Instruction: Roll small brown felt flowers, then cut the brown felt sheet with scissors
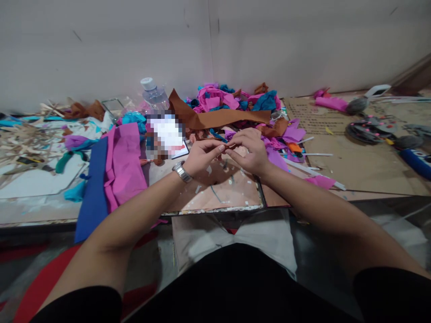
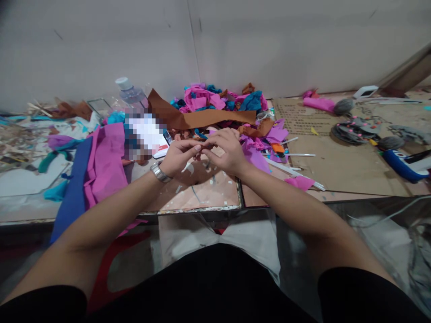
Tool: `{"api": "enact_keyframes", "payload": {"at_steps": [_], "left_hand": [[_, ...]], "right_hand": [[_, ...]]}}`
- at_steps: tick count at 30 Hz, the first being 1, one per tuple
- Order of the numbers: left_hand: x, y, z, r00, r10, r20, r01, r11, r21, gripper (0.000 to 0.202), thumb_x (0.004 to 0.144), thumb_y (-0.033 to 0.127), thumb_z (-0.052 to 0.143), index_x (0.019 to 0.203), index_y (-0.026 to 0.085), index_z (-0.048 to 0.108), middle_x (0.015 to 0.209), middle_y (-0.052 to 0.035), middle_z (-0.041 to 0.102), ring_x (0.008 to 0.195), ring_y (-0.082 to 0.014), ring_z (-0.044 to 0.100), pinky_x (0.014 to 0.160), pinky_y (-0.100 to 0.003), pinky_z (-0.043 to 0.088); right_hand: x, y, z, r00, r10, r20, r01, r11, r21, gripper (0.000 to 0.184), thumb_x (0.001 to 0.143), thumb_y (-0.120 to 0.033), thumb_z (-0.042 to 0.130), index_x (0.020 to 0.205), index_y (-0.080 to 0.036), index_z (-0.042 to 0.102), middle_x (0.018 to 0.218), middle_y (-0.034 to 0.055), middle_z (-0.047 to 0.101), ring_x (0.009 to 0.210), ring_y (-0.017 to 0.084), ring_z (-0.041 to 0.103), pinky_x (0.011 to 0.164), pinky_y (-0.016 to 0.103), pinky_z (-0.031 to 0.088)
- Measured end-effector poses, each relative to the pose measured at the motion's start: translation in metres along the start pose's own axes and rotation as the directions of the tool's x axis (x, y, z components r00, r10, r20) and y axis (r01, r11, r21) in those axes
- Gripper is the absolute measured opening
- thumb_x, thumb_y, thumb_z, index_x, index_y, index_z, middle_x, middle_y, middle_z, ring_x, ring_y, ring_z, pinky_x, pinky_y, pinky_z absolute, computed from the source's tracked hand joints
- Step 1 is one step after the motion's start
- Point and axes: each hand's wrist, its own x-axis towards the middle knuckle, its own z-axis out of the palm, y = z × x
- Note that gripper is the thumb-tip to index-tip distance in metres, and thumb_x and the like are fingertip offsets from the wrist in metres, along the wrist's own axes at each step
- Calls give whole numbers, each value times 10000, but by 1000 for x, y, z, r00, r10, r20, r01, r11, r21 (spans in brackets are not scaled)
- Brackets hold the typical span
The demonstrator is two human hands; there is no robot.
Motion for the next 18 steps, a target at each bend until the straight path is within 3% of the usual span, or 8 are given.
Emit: {"api": "enact_keyframes", "payload": {"at_steps": [6, 9, 14, 18], "left_hand": [[1, -1, 0, 999, -44, 2, 44, 998, -38, 436, 912, 600, 812, 922, 167, 860, 681, -38, 711, 637, -120, 616, 630, -256, 498], [2, -4, 2, 995, -104, 14, 104, 982, -154, 424, 871, 575, 863, 837, 154, 834, 679, -32, 690, 624, -103, 591, 618, -243, 478], [2, 1, 8, 949, -316, 24, 298, 862, -410, 471, 694, 542, 994, 818, 132, 798, 637, 2, 631, 574, -81, 562, 562, -208, 468], [0, 10, 10, 916, -398, 57, 375, 793, -479, 443, 695, 471, 1004, 762, 124, 737, 613, 35, 545, 586, -71, 550, 568, -184, 483]], "right_hand": [[0, -1, -1, 1000, 18, 15, -18, 1000, -6, 279, 991, -547, 718, 990, -276, 782, 1035, 67, 783, 1039, 291, 680, 991, 501, 439], [0, -1, -1, 1000, 14, 15, -14, 1000, -13, 301, 991, -564, 722, 999, -269, 784, 1031, 69, 783, 1030, 290, 677, 978, 493, 432], [-1, 0, 0, 1000, 16, 22, -15, 1000, -17, 294, 1004, -550, 712, 1022, -263, 775, 1047, 71, 785, 1038, 292, 681, 989, 497, 429], [-2, 1, 0, 1000, 11, 22, -11, 1000, -6, 255, 997, -517, 728, 1024, -267, 765, 1036, 65, 794, 1043, 294, 690, 996, 506, 430]]}}
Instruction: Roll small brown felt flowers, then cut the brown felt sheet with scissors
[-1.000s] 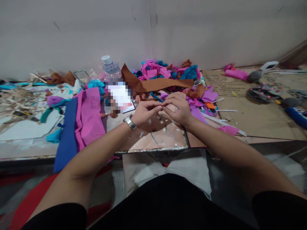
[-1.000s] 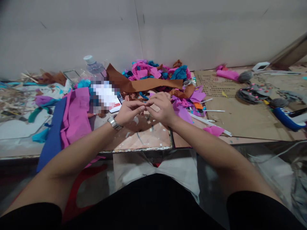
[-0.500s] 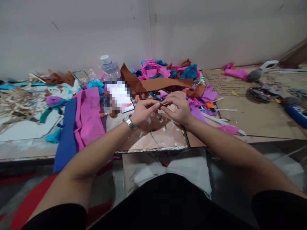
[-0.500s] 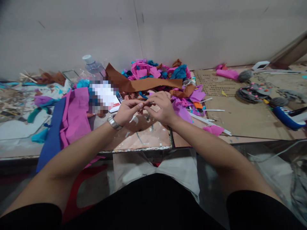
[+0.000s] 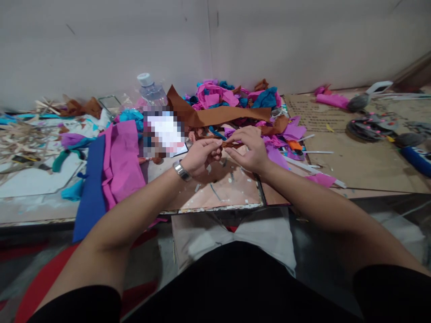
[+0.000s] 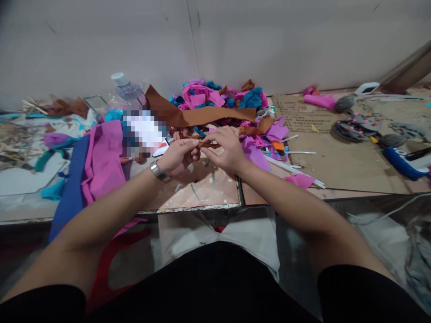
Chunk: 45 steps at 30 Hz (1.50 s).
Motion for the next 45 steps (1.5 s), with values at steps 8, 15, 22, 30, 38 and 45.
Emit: {"api": "enact_keyframes", "payload": {"at_steps": [8, 15, 22, 30, 38, 45], "left_hand": [[3, -4, -3, 1000, 20, 12, -21, 1000, 21, 461, 684, 486, 1016, 841, 116, 790, 628, 25, 578, 583, -64, 537, 561, -181, 455], [3, -7, -5, 996, 79, 35, -82, 991, 106, 463, 739, 542, 976, 830, 121, 809, 650, -3, 626, 591, -69, 531, 573, -206, 426], [3, -8, -5, 996, 83, 25, -86, 989, 122, 496, 697, 572, 993, 858, 133, 826, 682, -9, 656, 618, -76, 570, 599, -205, 452], [4, -10, -7, 994, 99, 38, -104, 978, 179, 492, 722, 596, 968, 812, 140, 805, 695, -14, 667, 629, -85, 576, 609, -218, 456], [4, -10, -6, 995, 92, 41, -98, 982, 161, 501, 715, 602, 972, 809, 143, 796, 677, -3, 653, 618, -79, 583, 607, -207, 467], [4, -10, -5, 996, 83, 21, -85, 990, 116, 503, 690, 585, 993, 827, 144, 792, 681, -3, 659, 612, -76, 580, 593, -202, 464]], "right_hand": [[0, 0, 0, 1000, 9, -6, -9, 1000, -8, 289, 989, -554, 728, 1000, -267, 768, 1020, 67, 792, 1019, 300, 684, 983, 523, 430], [1, 0, 1, 1000, 8, -14, -8, 1000, -14, 281, 990, -541, 732, 973, -264, 773, 1007, 62, 795, 1012, 292, 690, 986, 511, 425], [1, -2, 0, 999, -29, -35, 28, 1000, -8, 166, 988, -428, 743, 988, -264, 763, 994, 53, 785, 999, 282, 693, 965, 494, 424], [1, -2, 1, 998, -25, -62, 24, 999, -24, 129, 979, -388, 729, 941, -272, 769, 997, 46, 780, 984, 272, 692, 980, 499, 424], [2, -1, 1, 996, -55, -66, 55, 999, -1, 117, 991, -363, 703, 952, -264, 753, 995, 51, 786, 984, 269, 701, 969, 491, 436], [2, -2, 1, 996, -77, -51, 78, 997, 26, 168, 1037, -410, 645, 991, -264, 713, 1022, 57, 777, 997, 268, 699, 946, 479, 445]]}}
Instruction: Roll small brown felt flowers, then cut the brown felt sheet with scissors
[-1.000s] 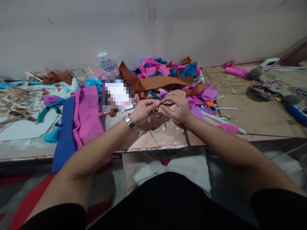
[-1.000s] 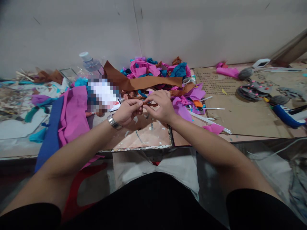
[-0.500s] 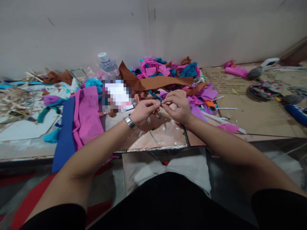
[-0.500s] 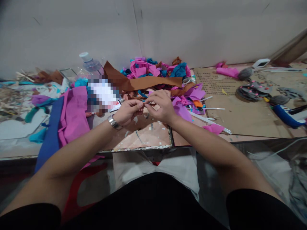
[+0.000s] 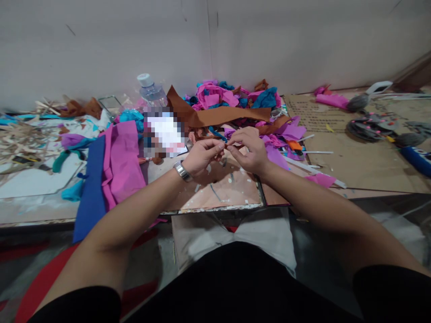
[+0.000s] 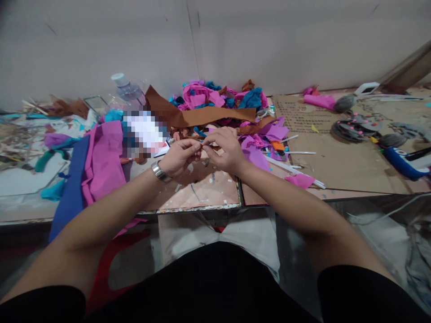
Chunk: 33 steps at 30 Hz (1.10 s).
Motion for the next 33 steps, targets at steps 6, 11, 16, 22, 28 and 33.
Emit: {"api": "enact_keyframes", "payload": {"at_steps": [6, 11, 16, 22, 28, 33], "left_hand": [[-1, 2, 0, 1000, 2, -22, -3, 1000, -25, 462, 721, 543, 986, 850, 146, 789, 700, -4, 659, 630, -81, 582, 593, -209, 466], [-1, 2, 2, 1000, -14, 5, 14, 1000, -19, 482, 708, 558, 987, 851, 136, 803, 685, -6, 657, 611, -77, 564, 583, -211, 461], [-2, 4, 2, 1000, -15, 11, 15, 1000, -14, 483, 696, 547, 996, 893, 136, 835, 727, -30, 702, 643, -91, 598, 600, -218, 481], [0, 0, -6, 996, 77, 51, -81, 993, 84, 466, 739, 525, 973, 988, 145, 872, 749, -46, 735, 629, -99, 588, 613, -244, 488], [-1, -1, -11, 985, 151, 88, -171, 936, 309, 429, 788, 530, 938, 1011, 168, 880, 907, -89, 813, 698, -126, 640, 686, -262, 528], [-4, 6, -6, 981, 176, 78, -193, 894, 404, 467, 806, 587, 905, 974, 153, 874, 808, -88, 788, 712, -159, 656, 697, -276, 520]], "right_hand": [[0, -2, -2, 995, 79, 56, -77, 997, -27, 276, 1040, -508, 600, 1027, -258, 716, 1031, 70, 784, 993, 283, 676, 956, 495, 425], [1, -1, -1, 993, 98, 66, -96, 995, -42, 244, 1021, -487, 657, 972, -257, 722, 980, 59, 792, 982, 279, 681, 965, 490, 413], [1, -2, -1, 995, 84, 54, -81, 995, -57, 198, 1008, -439, 689, 948, -254, 727, 935, 45, 786, 951, 267, 680, 953, 481, 403], [1, 0, 0, 994, 93, 58, -90, 994, -61, 217, 1008, -466, 703, 946, -259, 725, 930, 36, 781, 949, 264, 677, 958, 478, 387], [-1, 2, 1, 992, 81, 96, -76, 996, -53, 241, 1028, -493, 686, 970, -264, 733, 966, 39, 776, 997, 271, 680, 994, 493, 370], [-3, 2, 1, 991, 82, 109, -70, 991, -110, 218, 1020, -476, 693, 955, -273, 739, 1008, 43, 793, 1031, 281, 683, 1024, 506, 362]]}}
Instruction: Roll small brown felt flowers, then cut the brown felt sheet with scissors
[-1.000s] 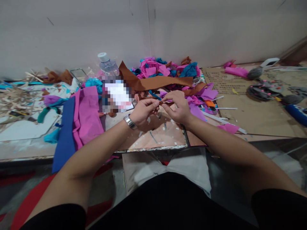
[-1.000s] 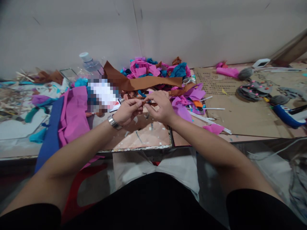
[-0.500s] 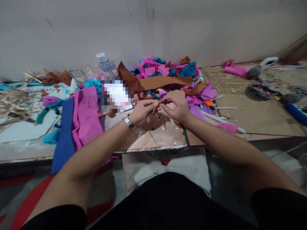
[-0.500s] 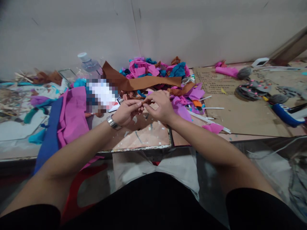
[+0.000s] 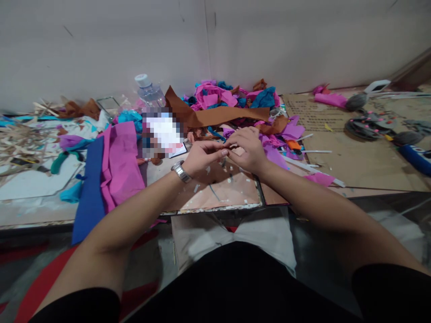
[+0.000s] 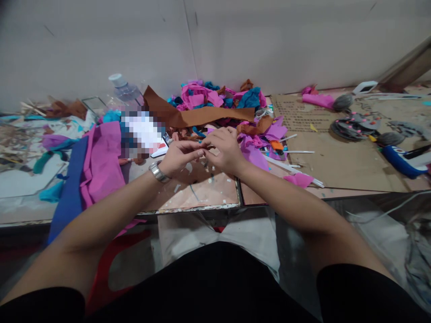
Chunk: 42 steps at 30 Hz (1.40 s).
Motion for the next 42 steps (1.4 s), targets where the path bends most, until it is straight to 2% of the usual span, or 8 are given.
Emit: {"api": "enact_keyframes", "payload": {"at_steps": [5, 10, 15, 23, 27, 32, 36, 42], "left_hand": [[0, -6, 1, 1000, -14, -15, 13, 996, -85, 468, 889, 630, 809, 871, 164, 851, 676, -34, 675, 646, -131, 584, 658, -263, 488], [1, -12, 2, 997, -77, -15, 72, 974, -216, 436, 874, 597, 826, 800, 167, 819, 714, -46, 681, 672, -147, 613, 684, -283, 525], [1, -5, 6, 991, -133, 7, 128, 935, -331, 435, 844, 575, 844, 774, 147, 805, 742, -63, 705, 652, -134, 610, 631, -267, 514], [3, -3, 7, 979, -198, 41, 194, 862, -469, 283, 871, 386, 765, 838, 109, 812, 768, -85, 728, 656, -133, 652, 610, -250, 539], [4, -4, 6, 976, -209, 56, 210, 849, -484, 268, 884, 345, 699, 858, 106, 816, 779, -89, 725, 658, -132, 653, 622, -254, 548], [3, 0, 6, 976, -210, 52, 210, 867, -452, 247, 814, 355, 822, 859, 112, 812, 734, -60, 707, 649, -123, 641, 590, -233, 526], [2, 3, 6, 975, -215, 59, 219, 875, -431, 354, 759, 438, 924, 859, 115, 820, 704, -48, 703, 630, -116, 635, 593, -230, 521], [2, 1, 5, 987, -155, 40, 158, 909, -385, 439, 716, 535, 977, 806, 130, 833, 691, -44, 708, 613, -108, 610, 594, -236, 493]], "right_hand": [[1, 0, 0, 1000, -15, -12, 15, 1000, 6, 165, 1002, -433, 725, 963, -275, 752, 1000, 32, 797, 1014, 273, 689, 1021, 498, 362], [1, -1, 0, 1000, 14, -3, -14, 1000, 10, 271, 1016, -523, 706, 957, -264, 762, 990, 43, 793, 1002, 270, 678, 1006, 486, 361], [1, 0, -1, 1000, 19, -6, -19, 1000, 20, 278, 1027, -531, 679, 987, -269, 762, 1000, 40, 799, 1009, 272, 684, 1002, 486, 366], [0, 0, -2, 1000, 6, -18, -5, 999, 53, 203, 1017, -470, 719, 1011, -272, 760, 1012, 36, 802, 1017, 267, 699, 1000, 490, 376], [0, -1, -2, 1000, 27, 8, -27, 998, 61, 211, 1022, -479, 700, 1008, -274, 752, 1016, 39, 801, 1027, 272, 697, 1012, 497, 386], [0, -1, -2, 1000, 16, -4, -15, 997, 78, 220, 1028, -483, 689, 1011, -270, 744, 1014, 42, 801, 1016, 268, 702, 1007, 495, 386], [1, -1, -1, 1000, -6, -2, 6, 996, 85, 236, 1040, -491, 671, 1020, -265, 737, 1017, 45, 797, 1020, 264, 706, 1001, 487, 388], [1, 0, 1, 999, -44, -23, 46, 995, 83, 253, 1039, -499, 674, 1012, -257, 741, 1015, 48, 795, 1008, 263, 707, 980, 476, 383]]}}
